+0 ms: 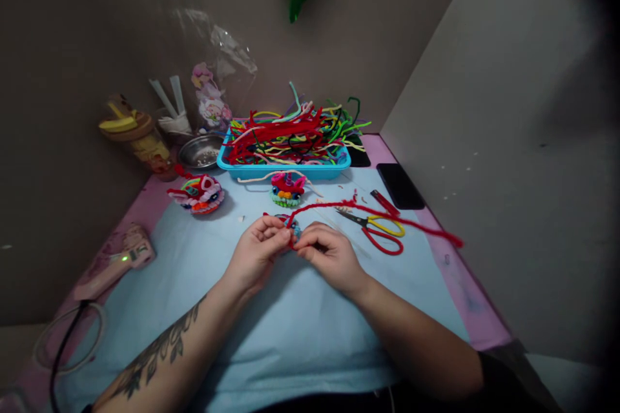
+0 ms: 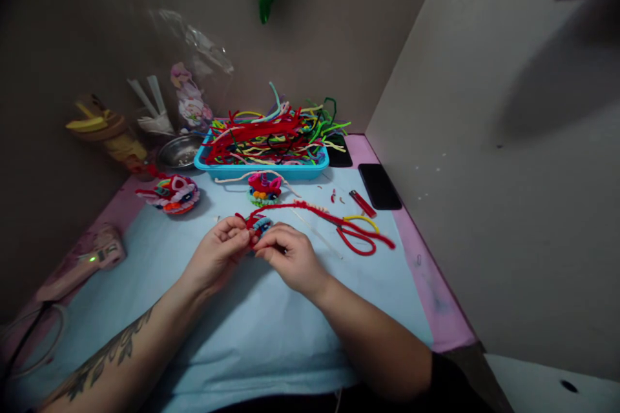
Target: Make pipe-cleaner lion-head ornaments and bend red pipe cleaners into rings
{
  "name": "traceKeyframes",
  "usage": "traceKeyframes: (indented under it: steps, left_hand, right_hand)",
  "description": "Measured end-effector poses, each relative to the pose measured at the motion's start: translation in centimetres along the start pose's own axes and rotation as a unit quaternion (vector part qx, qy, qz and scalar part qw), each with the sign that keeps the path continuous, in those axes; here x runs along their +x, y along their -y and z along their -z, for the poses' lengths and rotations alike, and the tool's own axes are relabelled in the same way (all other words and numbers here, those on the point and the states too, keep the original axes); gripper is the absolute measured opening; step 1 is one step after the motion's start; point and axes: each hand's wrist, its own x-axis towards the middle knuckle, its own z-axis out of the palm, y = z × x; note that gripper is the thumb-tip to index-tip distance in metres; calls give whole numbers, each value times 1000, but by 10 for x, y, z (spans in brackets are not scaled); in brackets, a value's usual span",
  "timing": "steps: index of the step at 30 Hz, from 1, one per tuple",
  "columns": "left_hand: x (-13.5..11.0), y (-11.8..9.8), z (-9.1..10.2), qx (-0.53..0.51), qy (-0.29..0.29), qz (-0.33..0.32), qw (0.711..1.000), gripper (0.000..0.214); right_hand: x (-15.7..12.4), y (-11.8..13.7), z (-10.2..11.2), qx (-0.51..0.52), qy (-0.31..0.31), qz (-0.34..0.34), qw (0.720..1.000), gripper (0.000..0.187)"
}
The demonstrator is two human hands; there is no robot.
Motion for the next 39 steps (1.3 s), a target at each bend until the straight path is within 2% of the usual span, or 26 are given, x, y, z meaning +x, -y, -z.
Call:
traceKeyframes:
  steps: [3,7,11,17,20,24,28,33,39]
  left_hand:
    - [0,-1,0,14,5,-10,1000,38]
    - [1,1,4,81,33,-28,996,33]
    - [0,2,7,132,63,-25,989,29]
    - [-1,-3,4,174,83,-1,981,30]
    - [-1,-4,2,172,95,18,980,32]
    - [-1,-5,4,163,111,37,980,31]
    - [-2,-6,5,154,124,18,980,30]
    - [-5,-8,0,210,137,-14,968,31]
    - [-9,-7,-1,290,145,-5,946,31]
  right_hand:
    - [0,-1,0,12,-25,-33,999,5]
    - [0,-4,-2,90,-43,-96,990,5]
    - [0,-4,-2,116,-51,-106,986,8]
    - [3,-5,1,154,-42,-164,974,21]
    - [4,-5,1,177,-41,-162,970,26]
    - [3,-4,1,160,-27,-134,978,22]
    - [3,-7,4,152,-37,-88,984,19]
    - [3,-15,8,130,-69,-45,988,19]
    - [2,-16,6,91,-56,-42,993,24]
